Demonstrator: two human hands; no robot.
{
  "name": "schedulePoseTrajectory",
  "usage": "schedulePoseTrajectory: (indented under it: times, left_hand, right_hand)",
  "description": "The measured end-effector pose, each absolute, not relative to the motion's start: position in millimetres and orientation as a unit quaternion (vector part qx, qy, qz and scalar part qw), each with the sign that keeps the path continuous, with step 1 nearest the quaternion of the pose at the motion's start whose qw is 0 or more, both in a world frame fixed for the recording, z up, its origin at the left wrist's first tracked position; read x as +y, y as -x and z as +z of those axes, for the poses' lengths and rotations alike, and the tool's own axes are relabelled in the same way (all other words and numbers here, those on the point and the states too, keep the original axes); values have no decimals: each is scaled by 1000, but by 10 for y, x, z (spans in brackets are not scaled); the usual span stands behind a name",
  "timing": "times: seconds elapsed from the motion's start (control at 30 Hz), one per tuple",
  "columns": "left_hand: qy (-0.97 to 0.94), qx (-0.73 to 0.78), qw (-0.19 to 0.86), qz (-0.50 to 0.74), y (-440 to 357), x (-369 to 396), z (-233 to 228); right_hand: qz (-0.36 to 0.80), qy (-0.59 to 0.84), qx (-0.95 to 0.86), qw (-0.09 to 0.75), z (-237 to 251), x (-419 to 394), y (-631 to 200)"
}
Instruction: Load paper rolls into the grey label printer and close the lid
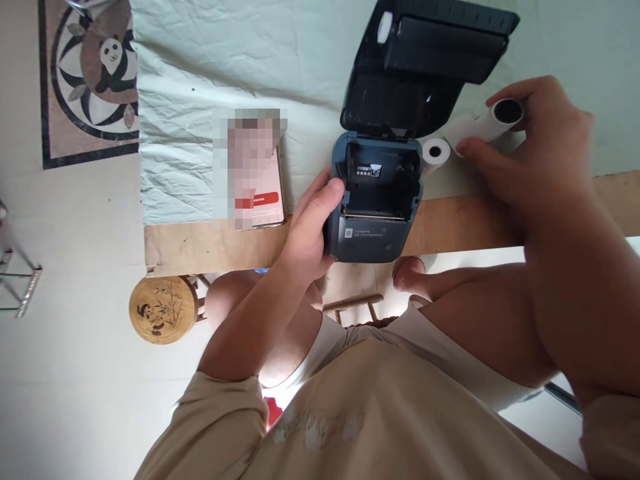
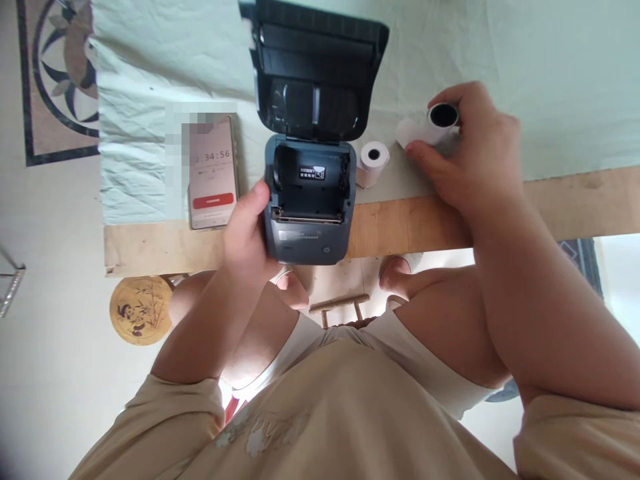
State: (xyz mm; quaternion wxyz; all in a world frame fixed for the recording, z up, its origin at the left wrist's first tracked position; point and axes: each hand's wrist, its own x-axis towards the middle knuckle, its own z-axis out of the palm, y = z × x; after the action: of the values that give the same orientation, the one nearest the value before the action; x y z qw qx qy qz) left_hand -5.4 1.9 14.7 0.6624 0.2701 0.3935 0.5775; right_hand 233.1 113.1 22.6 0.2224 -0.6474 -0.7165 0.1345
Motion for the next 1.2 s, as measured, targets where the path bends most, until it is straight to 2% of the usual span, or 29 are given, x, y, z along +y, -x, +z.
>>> schedulePoseTrajectory:
  times: [0.07,0.17,0.23,0.3,0.47,0.53,0.63,0.7,0.87,0.93,1.0,1.13,1.2]
  left_hand:
    - [-254,396,662,584,41,15,153]
    - [-240,390,658,598,30,10,149]
    - [-230,386,653,610,31,9,145]
    - [-219,389,646,619,38,10,142]
    - [-214,405,642,615,57,19,156]
    - [-213,397,648,614,54,21,173]
    - [-201,390,651,619,42,19,205]
    - [-194,395,652,617,35,16,218]
    - [-191,390,652,621,37,9,205]
    - [-190,396,647,624,42,8,201]
    - [-194,407,646,616,44,10,205]
    - [-214,398,663,597,34,22,215]
    - [-221,390,659,605,24,27,210]
  right_hand:
    - [128,629,-729,236,248,1100,-2333]
    - [56,508,-788,342,325,962,-2289]
    - [20,431,-817,383,363,850,-2210]
    - [28,392,-846,361,354,766,-2100]
    - [88,377,-893,227,184,771,-1902]
    - [89,398,-886,219,132,810,-1894]
    - [104,411,-871,250,116,832,-1906]
    - [185,433,-834,290,137,819,-1896]
    - [564,463,-577,367,263,779,-1792]
    - [632,458,-504,371,332,767,-1751]
    - [602,448,-527,398,392,747,-1728]
    - [336,415,-651,540,402,721,-1774]
    - [268,395,-672,566,322,729,-1837]
